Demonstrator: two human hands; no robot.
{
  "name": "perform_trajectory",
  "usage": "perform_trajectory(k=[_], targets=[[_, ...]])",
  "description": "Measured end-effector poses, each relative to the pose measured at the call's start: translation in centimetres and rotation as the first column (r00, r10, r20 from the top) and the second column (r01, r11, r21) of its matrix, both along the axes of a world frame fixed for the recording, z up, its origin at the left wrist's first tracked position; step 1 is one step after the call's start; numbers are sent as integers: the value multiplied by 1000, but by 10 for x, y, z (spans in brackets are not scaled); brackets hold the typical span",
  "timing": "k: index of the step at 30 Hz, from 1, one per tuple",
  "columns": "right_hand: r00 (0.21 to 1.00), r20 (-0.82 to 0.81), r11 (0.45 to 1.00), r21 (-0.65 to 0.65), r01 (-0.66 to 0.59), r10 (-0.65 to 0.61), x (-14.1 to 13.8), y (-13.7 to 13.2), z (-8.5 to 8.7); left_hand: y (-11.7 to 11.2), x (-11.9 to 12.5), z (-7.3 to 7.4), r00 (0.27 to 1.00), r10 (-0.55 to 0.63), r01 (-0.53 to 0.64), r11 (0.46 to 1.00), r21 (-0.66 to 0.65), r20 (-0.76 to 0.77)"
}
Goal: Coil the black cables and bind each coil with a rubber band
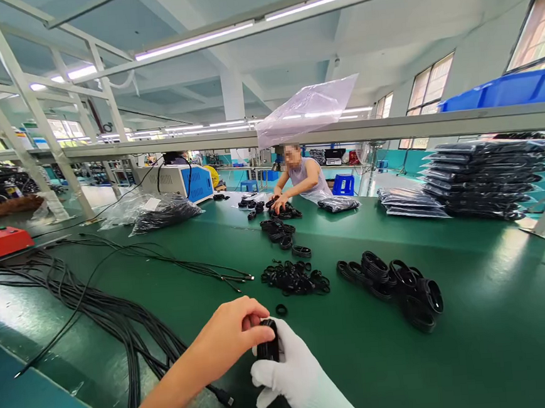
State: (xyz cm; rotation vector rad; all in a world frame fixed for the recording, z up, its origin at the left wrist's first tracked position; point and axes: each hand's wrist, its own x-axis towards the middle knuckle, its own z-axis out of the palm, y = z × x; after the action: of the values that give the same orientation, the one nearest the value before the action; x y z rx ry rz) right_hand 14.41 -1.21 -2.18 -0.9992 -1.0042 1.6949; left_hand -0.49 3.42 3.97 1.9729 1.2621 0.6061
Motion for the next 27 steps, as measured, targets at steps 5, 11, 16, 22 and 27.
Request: perform_trajectory(k=[5, 11, 16, 22, 27], targets=[[956, -242, 986, 35, -165, 169, 6, -5, 1, -10, -1, -17, 986, -62, 44, 992, 116, 154], [958, -220, 983, 60, -175, 184, 6, -11, 5, -17, 5, -42, 989, -110, 58, 904, 423, 100], [932, -288, 975, 53, -215, 222, 3, -11, 0, -15, 7, -52, 985, -81, -2, 876, 483, 150], [870, -447, 973, 5, -229, 207, 4, -8, -4, -13, 7, -29, 998, -7, -13, 959, 282, 70], [726, -634, 948, 34, -316, 265, 13, -5, -3, -2, -3, -16, 972, 67, -85, 994, 71, 226]])
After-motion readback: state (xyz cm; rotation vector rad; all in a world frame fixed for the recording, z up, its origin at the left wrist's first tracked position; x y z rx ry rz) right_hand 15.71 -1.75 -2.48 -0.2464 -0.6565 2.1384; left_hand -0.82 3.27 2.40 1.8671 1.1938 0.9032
